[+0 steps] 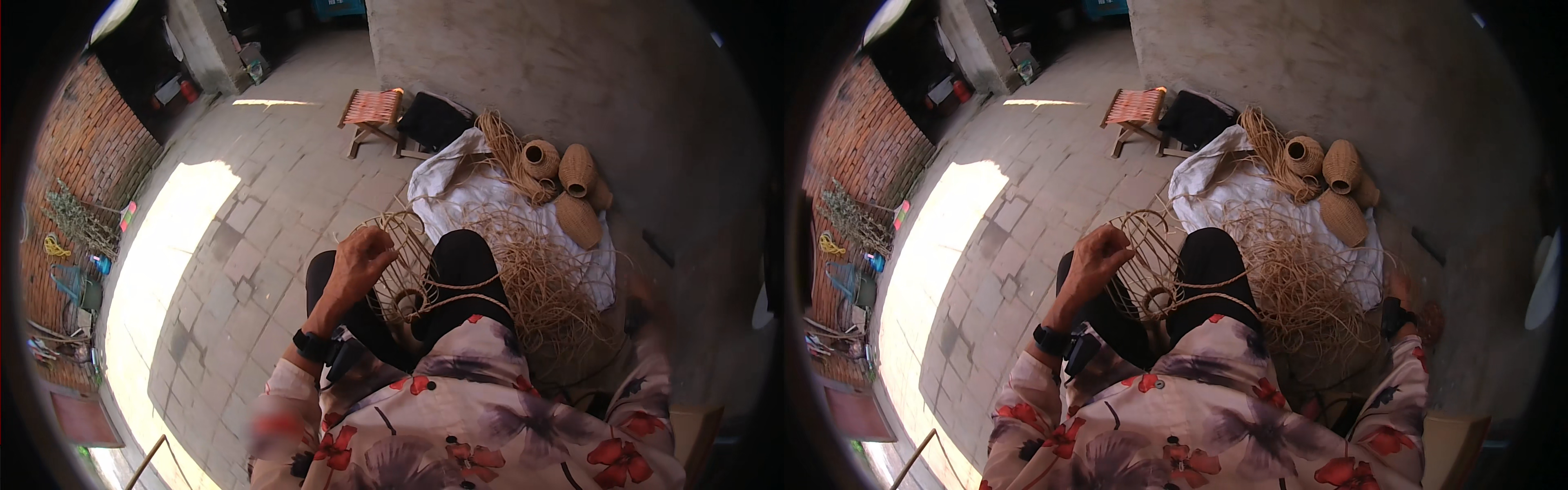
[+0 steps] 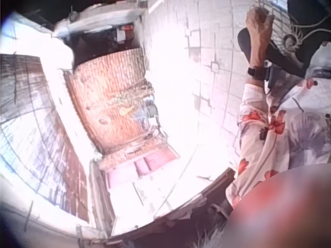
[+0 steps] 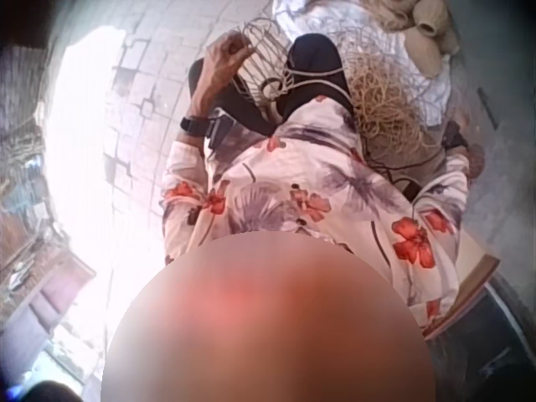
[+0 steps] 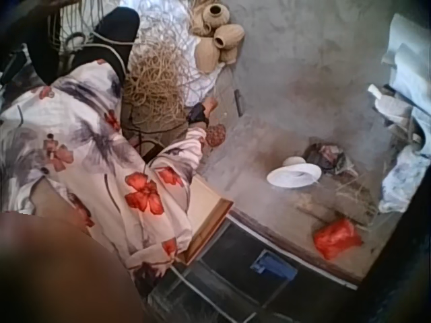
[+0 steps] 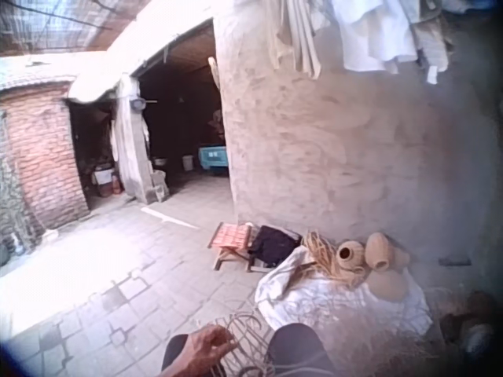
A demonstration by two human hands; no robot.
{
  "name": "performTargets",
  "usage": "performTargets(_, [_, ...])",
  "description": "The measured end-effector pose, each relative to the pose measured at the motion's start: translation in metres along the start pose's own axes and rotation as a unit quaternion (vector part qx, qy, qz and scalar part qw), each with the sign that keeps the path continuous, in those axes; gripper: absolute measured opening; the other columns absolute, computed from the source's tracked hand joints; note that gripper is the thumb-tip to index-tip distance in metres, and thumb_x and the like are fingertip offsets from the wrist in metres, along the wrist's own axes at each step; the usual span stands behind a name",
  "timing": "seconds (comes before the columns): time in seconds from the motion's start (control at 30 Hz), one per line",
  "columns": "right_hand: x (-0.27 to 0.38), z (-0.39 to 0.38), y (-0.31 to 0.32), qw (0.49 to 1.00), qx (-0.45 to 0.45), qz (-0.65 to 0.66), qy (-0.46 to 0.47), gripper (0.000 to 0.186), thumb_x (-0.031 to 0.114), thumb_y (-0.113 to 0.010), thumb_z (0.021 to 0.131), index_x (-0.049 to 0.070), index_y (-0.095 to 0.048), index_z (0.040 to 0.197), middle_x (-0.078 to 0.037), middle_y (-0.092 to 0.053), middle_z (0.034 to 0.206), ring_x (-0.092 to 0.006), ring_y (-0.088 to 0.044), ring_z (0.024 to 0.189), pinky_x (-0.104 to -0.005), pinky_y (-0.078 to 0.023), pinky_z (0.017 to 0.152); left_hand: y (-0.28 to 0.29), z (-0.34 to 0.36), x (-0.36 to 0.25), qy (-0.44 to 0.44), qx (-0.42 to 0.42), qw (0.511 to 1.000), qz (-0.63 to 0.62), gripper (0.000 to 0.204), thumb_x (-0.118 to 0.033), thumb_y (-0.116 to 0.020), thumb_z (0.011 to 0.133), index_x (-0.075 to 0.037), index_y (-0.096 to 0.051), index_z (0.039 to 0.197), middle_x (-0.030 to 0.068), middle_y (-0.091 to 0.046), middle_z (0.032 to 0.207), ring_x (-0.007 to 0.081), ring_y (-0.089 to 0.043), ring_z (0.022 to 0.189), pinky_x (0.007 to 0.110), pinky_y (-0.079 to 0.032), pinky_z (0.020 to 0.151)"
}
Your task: Weaving a basket using natural fibers.
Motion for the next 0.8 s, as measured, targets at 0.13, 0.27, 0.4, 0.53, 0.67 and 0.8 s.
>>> performTargets(0.13, [0.115, -0.228, -0.228, 0.921, 0.385, 0.041, -0.033, 0.017, 0.026, -0.066, 0.09, 0.011, -0.058, 0.091, 0.005, -0.044, 0.061, -0.0038, -0.036, 0.046, -0.0219, -0.028, 0.039, 0.013, -0.017, -0.006, 0.067, -0.026, 0.997, 0.026, 0.015, -0.009, -0.072, 0.078, -0.001, -0.06, 0.084, 0.0092, -0.06, 0.078, 0.0202, -0.06, 0.07, 0.032, -0.048, 0.066])
performTargets(0.27, [0.181, -0.378, -0.31, 0.792, 0.593, -0.012, 0.146, 0.042, 0.035, -0.071, 0.086, 0.004, -0.062, 0.113, 0.0, -0.059, 0.074, -0.007, -0.049, 0.055, -0.0216, -0.039, 0.051, 0.006, -0.007, -0.01, 0.061, -0.012, 0.998, 0.014, 0.015, -0.009, -0.072, 0.078, -0.001, -0.061, 0.085, 0.0099, -0.061, 0.078, 0.0211, -0.061, 0.072, 0.033, -0.049, 0.068])
performTargets(0.4, [0.186, -0.461, -0.332, 0.595, 0.636, -0.304, 0.386, 0.04, 0.037, -0.07, 0.083, 0.0, -0.068, 0.098, -0.012, -0.062, 0.074, -0.0207, -0.062, 0.075, -0.0329, -0.048, 0.071, 0.007, -0.009, -0.006, 0.075, -0.013, 0.997, 0.011, 0.015, -0.009, -0.072, 0.078, -0.001, -0.061, 0.085, 0.0101, -0.061, 0.079, 0.0219, -0.062, 0.072, 0.033, -0.049, 0.068])
performTargets(0.53, [0.177, -0.421, -0.302, 0.682, 0.7, -0.156, 0.141, 0.035, 0.037, -0.061, 0.092, 0.002, -0.067, 0.085, 0.001, -0.052, 0.064, -0.0089, -0.048, 0.06, -0.0236, -0.037, 0.057, 0.008, -0.009, -0.007, 0.061, -0.011, 0.998, 0.032, 0.015, -0.01, -0.072, 0.078, -0.001, -0.061, 0.086, 0.01, -0.06, 0.079, 0.0226, -0.062, 0.072, 0.033, -0.049, 0.068])
performTargets(0.67, [0.151, -0.273, -0.235, 0.827, 0.555, -0.047, 0.072, 0.031, 0.034, -0.062, 0.092, 0.01, -0.059, 0.073, 0.007, -0.042, 0.06, -0.003, -0.034, 0.052, -0.0217, -0.025, 0.048, 0.013, -0.013, -0.014, 0.041, -0.018, 0.997, 0.057, 0.016, -0.012, -0.072, 0.08, -0.001, -0.062, 0.087, 0.0055, -0.059, 0.077, 0.0145, -0.057, 0.07, 0.029, -0.046, 0.065])
performTargets(0.8, [0.034, -0.029, -0.039, 0.966, 0.152, -0.167, 0.128, 0.032, 0.028, -0.064, 0.087, 0.005, -0.058, 0.067, 0.0, -0.044, 0.051, -0.0133, -0.043, 0.045, -0.0332, -0.033, 0.042, -0.002, 0.004, -0.014, 0.022, 0.008, 0.999, 0.023, 0.016, -0.013, -0.073, 0.079, -0.003, -0.063, 0.087, 0.0064, -0.059, 0.08, 0.0162, -0.057, 0.071, 0.03, -0.047, 0.066])
Point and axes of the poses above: each hand's wrist, its own z-axis towards the middle knuckle, its own y-axis out of the back of the hand, x = y × z, the point moved 5 cm from there along z, towards the middle knuckle
